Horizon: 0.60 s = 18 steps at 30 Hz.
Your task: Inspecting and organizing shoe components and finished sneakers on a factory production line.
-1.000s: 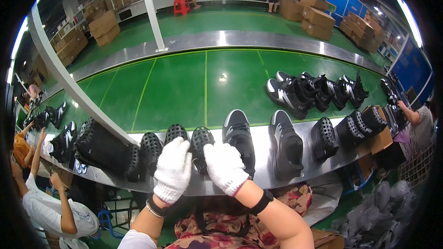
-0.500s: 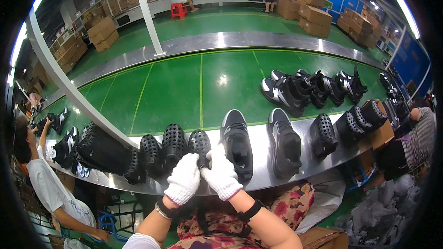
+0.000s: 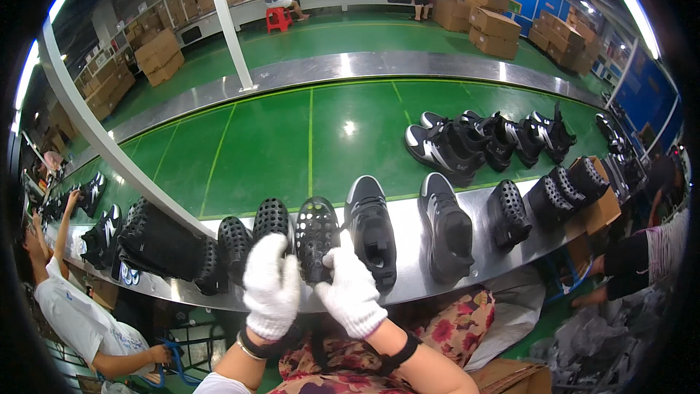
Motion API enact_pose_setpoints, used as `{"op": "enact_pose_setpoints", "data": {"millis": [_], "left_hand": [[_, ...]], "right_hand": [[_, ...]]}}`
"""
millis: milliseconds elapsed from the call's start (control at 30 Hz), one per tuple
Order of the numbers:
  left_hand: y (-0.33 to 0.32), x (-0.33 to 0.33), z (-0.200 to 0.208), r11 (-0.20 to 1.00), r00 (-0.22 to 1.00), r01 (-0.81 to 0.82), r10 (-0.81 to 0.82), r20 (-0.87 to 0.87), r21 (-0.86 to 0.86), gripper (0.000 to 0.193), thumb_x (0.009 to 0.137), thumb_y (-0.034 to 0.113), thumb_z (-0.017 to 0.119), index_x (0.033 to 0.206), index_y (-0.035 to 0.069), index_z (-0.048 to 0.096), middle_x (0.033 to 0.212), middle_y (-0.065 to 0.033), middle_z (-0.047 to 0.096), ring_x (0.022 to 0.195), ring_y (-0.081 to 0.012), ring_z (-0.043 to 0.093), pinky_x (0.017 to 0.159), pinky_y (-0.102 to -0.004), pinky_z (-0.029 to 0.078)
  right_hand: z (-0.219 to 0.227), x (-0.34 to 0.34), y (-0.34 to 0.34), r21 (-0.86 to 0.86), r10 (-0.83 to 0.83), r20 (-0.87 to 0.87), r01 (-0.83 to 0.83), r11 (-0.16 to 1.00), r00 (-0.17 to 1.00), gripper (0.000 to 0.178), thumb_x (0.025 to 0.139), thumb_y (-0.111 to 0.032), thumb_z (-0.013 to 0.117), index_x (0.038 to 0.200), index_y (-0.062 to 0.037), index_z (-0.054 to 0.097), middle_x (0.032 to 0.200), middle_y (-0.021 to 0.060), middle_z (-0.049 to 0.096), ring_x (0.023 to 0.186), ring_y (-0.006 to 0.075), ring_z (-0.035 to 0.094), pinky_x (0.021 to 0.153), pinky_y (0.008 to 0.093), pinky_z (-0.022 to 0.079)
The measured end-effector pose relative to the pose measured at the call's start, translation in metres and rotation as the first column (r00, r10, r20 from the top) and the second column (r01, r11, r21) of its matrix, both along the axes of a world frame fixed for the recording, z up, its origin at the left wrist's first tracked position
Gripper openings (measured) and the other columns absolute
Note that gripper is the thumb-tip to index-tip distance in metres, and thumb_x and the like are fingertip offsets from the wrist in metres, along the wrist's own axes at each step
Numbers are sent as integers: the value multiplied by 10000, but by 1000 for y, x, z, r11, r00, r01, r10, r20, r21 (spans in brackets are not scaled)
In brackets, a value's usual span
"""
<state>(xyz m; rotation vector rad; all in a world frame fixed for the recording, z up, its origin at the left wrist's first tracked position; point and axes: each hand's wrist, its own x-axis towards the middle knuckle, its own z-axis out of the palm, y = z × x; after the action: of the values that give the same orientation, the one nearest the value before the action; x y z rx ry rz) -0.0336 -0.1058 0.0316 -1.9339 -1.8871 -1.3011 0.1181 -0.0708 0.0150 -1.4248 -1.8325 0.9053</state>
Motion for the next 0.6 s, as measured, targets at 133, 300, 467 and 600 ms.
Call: {"op": "enact_pose_setpoints", "data": {"millis": [133,300,467,600], "left_hand": [[4,-4,32,965,581,251,-84,810,-80,469,989,142,718,1385,-57,564,1325,-166,647,1067,-238,688,998,-381,551],[13,15,41,869,-145,469,-100,984,157,327,1005,73,660,1314,-2,585,1181,-110,697,983,-190,699,896,-356,599],[0,75,31,892,-141,435,-69,988,125,272,1035,111,652,1283,21,583,1157,-91,684,998,-182,696,879,-336,590],[13,85,22,816,65,574,-132,989,71,276,1057,108,617,1309,-5,608,1222,-90,689,1085,-180,673,994,-363,535]], "right_hand": [[37,26,-9,232,204,-105,-176,957,973,386,752,-52,837,1080,-43,632,977,144,645,891,312,692,810,387,574],[63,62,-15,56,300,-271,-296,954,915,663,838,-199,886,1369,-4,541,1206,175,657,1018,267,703,885,382,584],[50,68,-28,21,56,-308,-52,998,950,720,857,-179,878,1438,43,515,1243,171,677,1091,216,685,950,349,561],[50,117,-33,38,-65,-311,80,996,948,638,864,-170,862,1385,61,575,1193,161,704,1088,209,686,962,345,557]]}}
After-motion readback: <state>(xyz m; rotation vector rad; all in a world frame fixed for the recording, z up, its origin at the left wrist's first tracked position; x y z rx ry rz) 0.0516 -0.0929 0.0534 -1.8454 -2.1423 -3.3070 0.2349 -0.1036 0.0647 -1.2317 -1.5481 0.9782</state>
